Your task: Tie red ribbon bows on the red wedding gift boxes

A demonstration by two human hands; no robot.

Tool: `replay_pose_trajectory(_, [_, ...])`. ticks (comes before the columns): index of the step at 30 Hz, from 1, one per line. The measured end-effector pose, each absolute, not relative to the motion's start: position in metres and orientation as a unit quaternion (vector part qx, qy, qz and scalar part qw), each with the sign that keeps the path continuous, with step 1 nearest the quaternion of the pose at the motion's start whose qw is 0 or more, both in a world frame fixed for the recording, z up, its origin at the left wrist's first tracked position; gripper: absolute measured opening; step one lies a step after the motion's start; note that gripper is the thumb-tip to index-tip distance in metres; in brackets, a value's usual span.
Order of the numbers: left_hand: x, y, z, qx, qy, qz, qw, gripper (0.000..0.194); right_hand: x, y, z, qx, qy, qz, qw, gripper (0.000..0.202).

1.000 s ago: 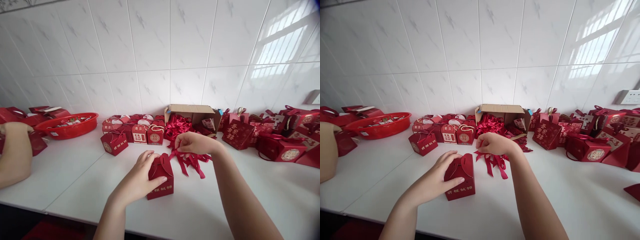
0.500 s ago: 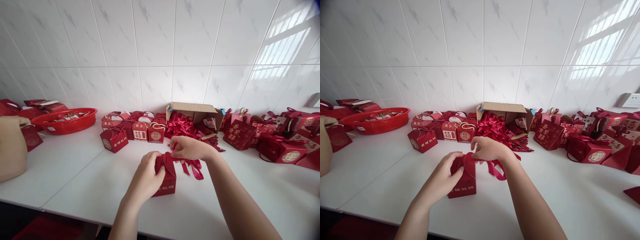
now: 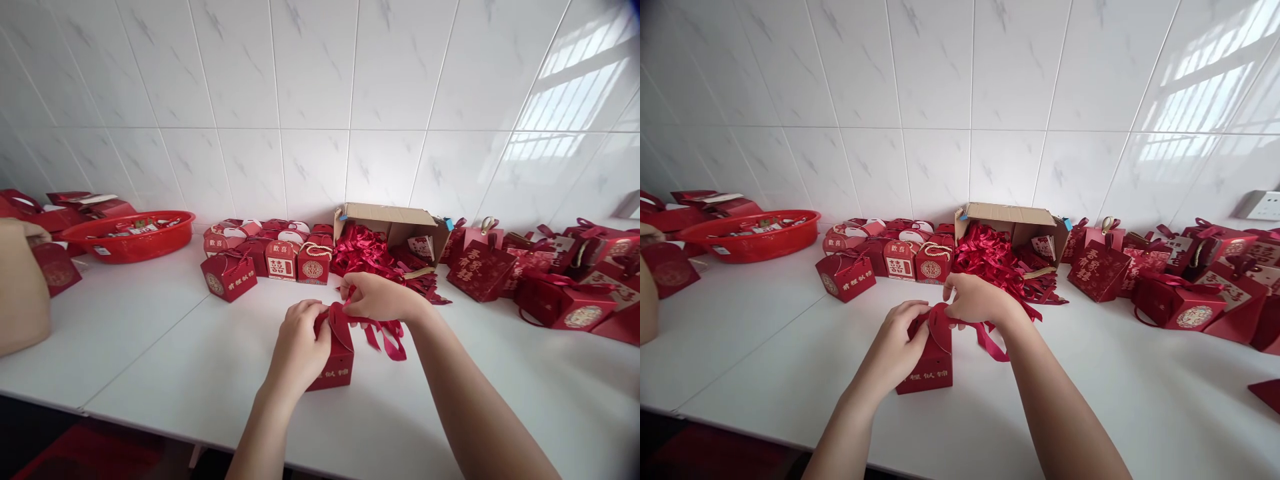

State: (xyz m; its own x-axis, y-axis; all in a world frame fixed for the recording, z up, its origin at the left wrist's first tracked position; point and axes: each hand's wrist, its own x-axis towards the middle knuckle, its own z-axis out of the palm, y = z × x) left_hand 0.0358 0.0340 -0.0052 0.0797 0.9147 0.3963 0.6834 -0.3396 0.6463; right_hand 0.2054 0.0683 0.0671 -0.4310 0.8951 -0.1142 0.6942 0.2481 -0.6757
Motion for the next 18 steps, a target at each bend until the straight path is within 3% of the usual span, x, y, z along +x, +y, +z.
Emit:
replay_pose_trajectory(13, [0.0353, 0.0325, -0.0035, 0.714, 0.543, 0.407, 0.173, 0.013, 0.1995, 0.0665, 0.0664, -0.500, -0.768, 0.369, 0.156, 0.021])
replay_pose_trajectory(18, [0.0338, 0.0319, -0.0017, 0.705, 0.540, 0.422, 0.182, 0.013, 0.2036, 0.0684, 0.0632, -0.503, -0.786, 0.320, 0.162, 0.015])
